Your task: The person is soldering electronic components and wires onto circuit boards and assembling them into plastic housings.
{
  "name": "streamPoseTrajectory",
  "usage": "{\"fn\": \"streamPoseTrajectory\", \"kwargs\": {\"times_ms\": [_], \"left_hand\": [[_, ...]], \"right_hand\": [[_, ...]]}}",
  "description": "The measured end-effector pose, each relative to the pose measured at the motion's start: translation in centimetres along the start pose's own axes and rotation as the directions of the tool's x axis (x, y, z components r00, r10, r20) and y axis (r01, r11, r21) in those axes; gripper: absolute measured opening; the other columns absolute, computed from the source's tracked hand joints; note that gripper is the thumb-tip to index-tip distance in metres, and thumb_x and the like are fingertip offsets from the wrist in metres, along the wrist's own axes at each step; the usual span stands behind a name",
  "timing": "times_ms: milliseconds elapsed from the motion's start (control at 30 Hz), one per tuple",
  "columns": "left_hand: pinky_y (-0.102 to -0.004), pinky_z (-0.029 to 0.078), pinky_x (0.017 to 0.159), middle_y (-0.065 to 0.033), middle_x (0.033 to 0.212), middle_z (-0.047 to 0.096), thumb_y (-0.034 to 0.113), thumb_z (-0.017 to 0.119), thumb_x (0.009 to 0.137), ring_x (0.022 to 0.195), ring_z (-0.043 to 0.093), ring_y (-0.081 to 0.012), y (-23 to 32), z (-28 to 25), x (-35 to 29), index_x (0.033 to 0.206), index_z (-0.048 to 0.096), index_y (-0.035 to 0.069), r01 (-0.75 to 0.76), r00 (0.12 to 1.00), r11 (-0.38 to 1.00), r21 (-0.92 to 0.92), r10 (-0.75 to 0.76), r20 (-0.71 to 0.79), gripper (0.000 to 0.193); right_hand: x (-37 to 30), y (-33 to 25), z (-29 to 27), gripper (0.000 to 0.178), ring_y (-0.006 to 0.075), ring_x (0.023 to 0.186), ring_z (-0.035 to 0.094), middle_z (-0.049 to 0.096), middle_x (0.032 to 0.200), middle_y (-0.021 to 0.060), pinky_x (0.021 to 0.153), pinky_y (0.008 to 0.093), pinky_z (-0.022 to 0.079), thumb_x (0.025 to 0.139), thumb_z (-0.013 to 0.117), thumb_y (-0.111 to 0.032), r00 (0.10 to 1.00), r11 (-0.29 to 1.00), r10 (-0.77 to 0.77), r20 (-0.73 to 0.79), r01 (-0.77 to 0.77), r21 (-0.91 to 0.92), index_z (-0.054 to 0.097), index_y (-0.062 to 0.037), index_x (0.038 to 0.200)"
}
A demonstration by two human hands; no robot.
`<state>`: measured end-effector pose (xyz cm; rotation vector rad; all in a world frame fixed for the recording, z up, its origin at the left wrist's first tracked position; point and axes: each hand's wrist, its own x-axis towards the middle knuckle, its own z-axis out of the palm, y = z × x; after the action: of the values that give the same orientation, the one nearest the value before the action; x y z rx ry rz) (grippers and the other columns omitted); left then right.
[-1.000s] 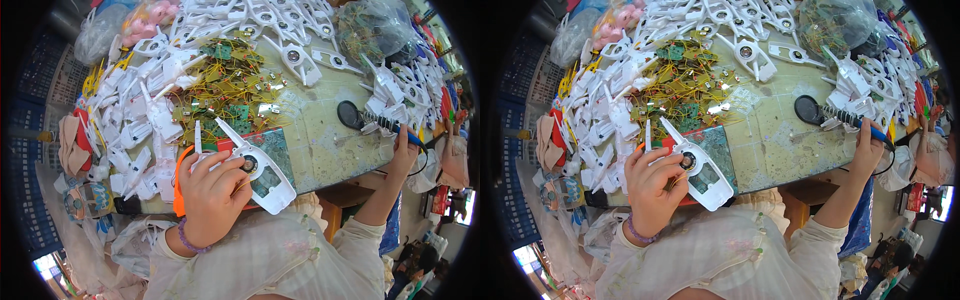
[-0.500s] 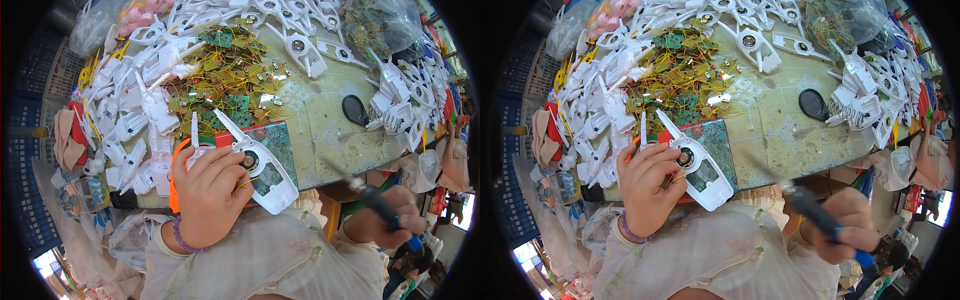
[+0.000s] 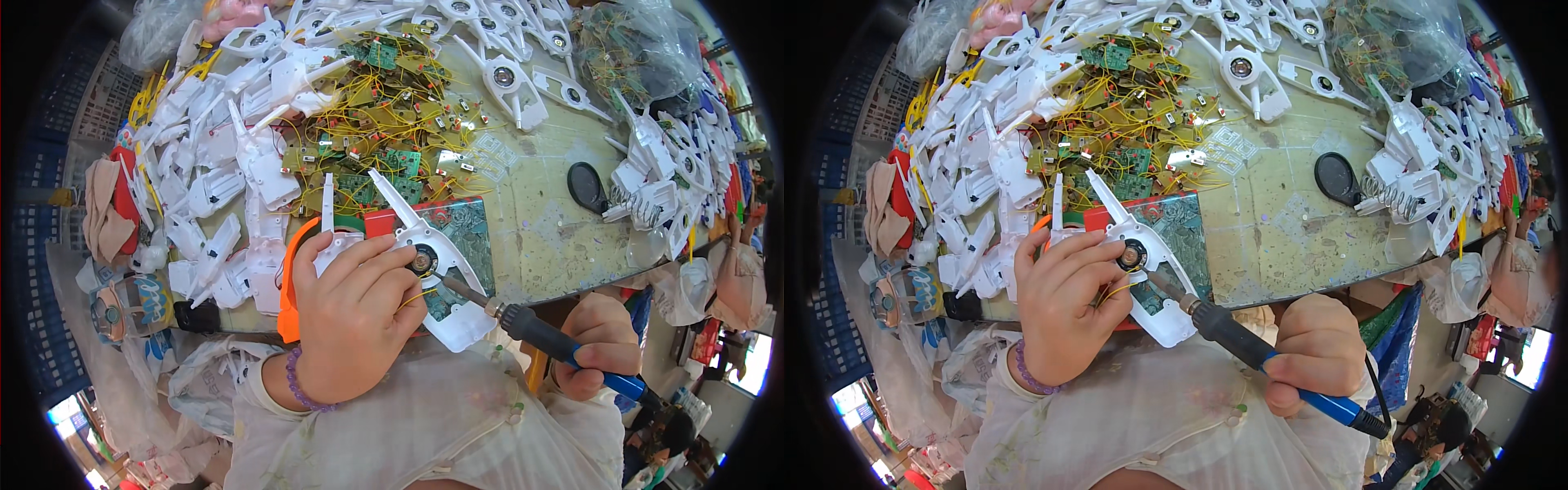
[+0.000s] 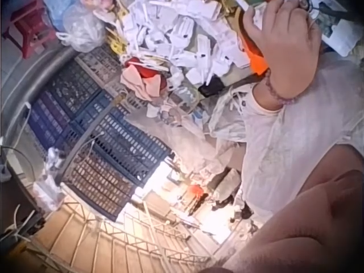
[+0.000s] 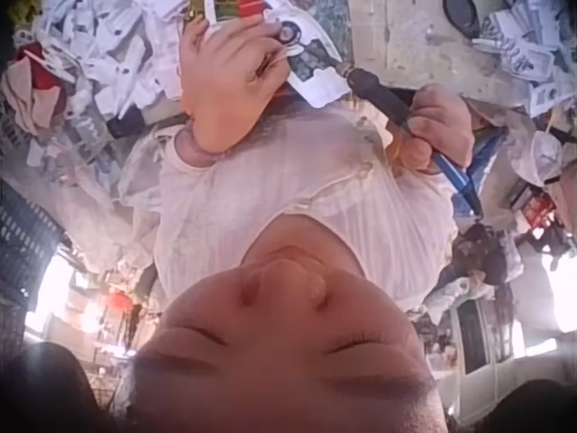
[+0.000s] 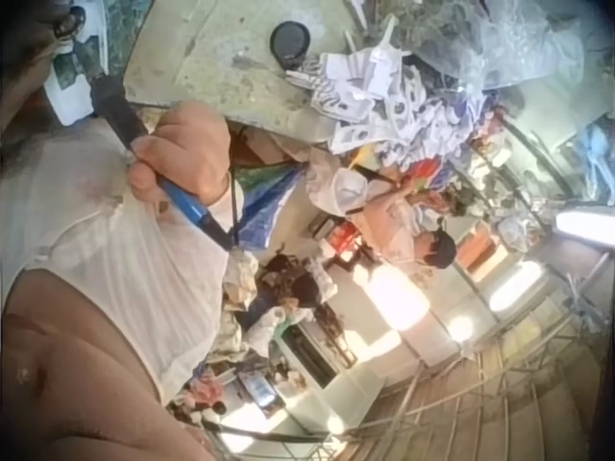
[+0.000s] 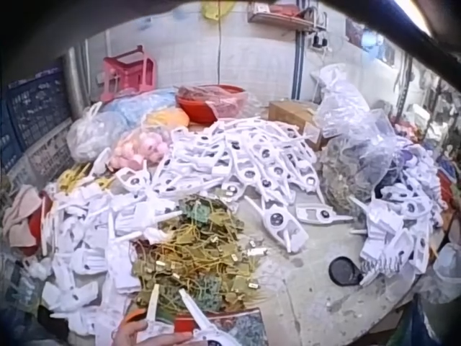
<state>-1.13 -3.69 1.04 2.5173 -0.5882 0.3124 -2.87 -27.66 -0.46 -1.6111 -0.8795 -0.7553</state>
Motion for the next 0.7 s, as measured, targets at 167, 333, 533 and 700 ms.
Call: {"fn": "streamPoseTrajectory", "kwargs": {"times_ms": [167,333,533,700], "left_hand": [[-0.0486,0.033,0.095,-0.0005,0.095,0.069,0.010,0.071,0.067,0.098,0.062,-0.0194,-0.07,0.08,-0.01,0.073,0.062,0.009,0.001,1.000,1.000,-0.006,-0.001,-0.007,0.011],[-0.0484,0.034,0.094,-0.0004,0.095,0.069,0.009,0.071,0.067,0.098,0.062,-0.0188,-0.05,0.20,-0.04,0.072,0.061,0.009,0.001,1.000,1.000,0.000,-0.001,-0.018,0.011],[-0.0486,0.035,0.093,-0.0009,0.094,0.069,0.008,0.071,0.066,0.098,0.062,-0.0186,0.00,0.29,-0.01,0.071,0.061,0.009,-0.001,1.000,1.000,0.010,0.001,-0.020,0.011],[-0.0477,0.035,0.093,-0.0024,0.093,0.070,0.004,0.072,0.064,0.096,0.064,-0.0205,0.17,0.15,0.05,0.073,0.063,0.007,0.014,0.999,1.000,-0.010,-0.015,-0.029,0.013]], "right_hand": [[-0.16,0.29,-0.14,0.023,0.0132,0.039,0.045,0.050,0.055,0.0016,0.034,0.0270,0.031,0.086,0.066,-0.022,1.000,0.999,-0.007,-0.006,0.007,0.047,0.053,-0.0027,0.088],[0.13,0.12,0.04,0.029,0.0114,0.039,0.039,0.044,0.055,0.0003,0.037,0.0263,0.027,0.093,0.055,-0.032,0.999,0.999,-0.043,0.028,0.043,0.000,0.048,-0.0058,0.083],[0.26,0.15,-0.05,0.029,0.0113,0.039,0.038,0.045,0.056,-0.0003,0.036,0.0259,0.026,0.092,0.056,-0.032,0.998,0.999,-0.046,0.049,0.045,0.011,0.049,-0.0065,0.083],[0.79,-0.14,-0.14,0.029,0.0110,0.039,0.040,0.046,0.055,0.0000,0.036,0.0256,0.027,0.090,0.059,-0.033,0.995,0.998,-0.057,0.081,0.055,0.024,0.052,-0.0063,0.080]]}}
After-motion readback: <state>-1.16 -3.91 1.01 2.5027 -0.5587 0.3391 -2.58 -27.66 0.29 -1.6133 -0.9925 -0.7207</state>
